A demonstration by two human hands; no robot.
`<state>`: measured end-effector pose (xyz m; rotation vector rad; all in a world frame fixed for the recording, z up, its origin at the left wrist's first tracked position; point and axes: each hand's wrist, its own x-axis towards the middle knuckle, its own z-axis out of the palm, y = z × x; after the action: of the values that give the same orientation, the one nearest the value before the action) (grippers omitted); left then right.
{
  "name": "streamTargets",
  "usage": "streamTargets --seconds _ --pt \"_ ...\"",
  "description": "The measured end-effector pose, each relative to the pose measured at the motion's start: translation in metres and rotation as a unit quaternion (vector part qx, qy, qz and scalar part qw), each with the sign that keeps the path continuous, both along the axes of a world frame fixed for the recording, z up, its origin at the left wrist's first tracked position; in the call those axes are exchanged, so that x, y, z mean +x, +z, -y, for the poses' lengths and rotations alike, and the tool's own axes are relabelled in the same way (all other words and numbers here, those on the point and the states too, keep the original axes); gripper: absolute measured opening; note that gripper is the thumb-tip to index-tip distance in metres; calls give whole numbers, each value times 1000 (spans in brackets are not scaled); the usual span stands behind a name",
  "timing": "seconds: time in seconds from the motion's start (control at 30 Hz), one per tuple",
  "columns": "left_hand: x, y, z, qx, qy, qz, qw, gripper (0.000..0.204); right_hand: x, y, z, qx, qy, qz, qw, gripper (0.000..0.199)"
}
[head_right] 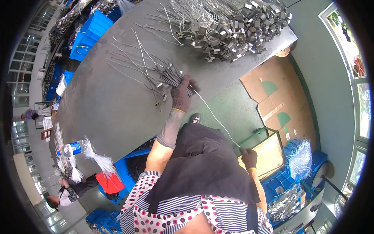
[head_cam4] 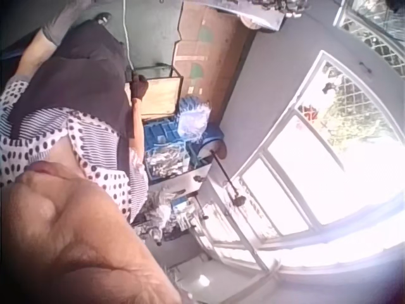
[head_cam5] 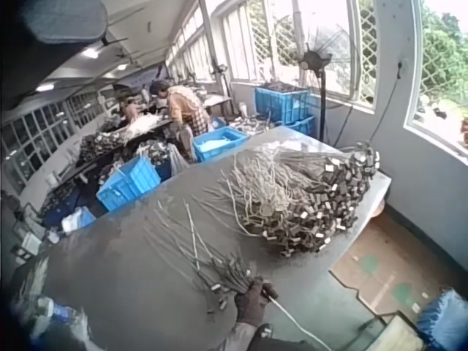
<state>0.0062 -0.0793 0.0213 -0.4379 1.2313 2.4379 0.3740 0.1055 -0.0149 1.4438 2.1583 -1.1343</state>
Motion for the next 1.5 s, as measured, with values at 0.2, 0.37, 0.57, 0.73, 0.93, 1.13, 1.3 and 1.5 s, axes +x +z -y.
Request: streamTargets --seconds 0.2,0.37,0.57,0.73,0.93,1.13,1.3,1.5 --pt "15 -10 2 28 -137 6 990 22 -93 -14 2 -113 -49 -48 991 40" --pt "-18 -20 24 -204 -117 -99 967 24 -139 -10 5 -185 -32 -88 978 47" --pt "7 -23 -8 -234 -175 -136 947 26 -292 64 46 -263 40 -231 936 60" --pt "-26 -11 6 -266 -189 -135 936 25 -356 72 57 -279 63 -297 911 56" --pt "-74 -25 51 -369 -105 -99 918 35 -400 95 6 382 211 -432 789 41" --pt "-76 -35 77 -336 -6 -109 936 29 -412 86 -57 506 287 -216 784 31" --pt "-51 -1 49 -288 -68 -19 955 24 -381 106 -50 468 323 -243 786 17" --pt "-14 10 -10 -149 -185 22 971 20 -289 114 -36 212 154 -505 822 16"
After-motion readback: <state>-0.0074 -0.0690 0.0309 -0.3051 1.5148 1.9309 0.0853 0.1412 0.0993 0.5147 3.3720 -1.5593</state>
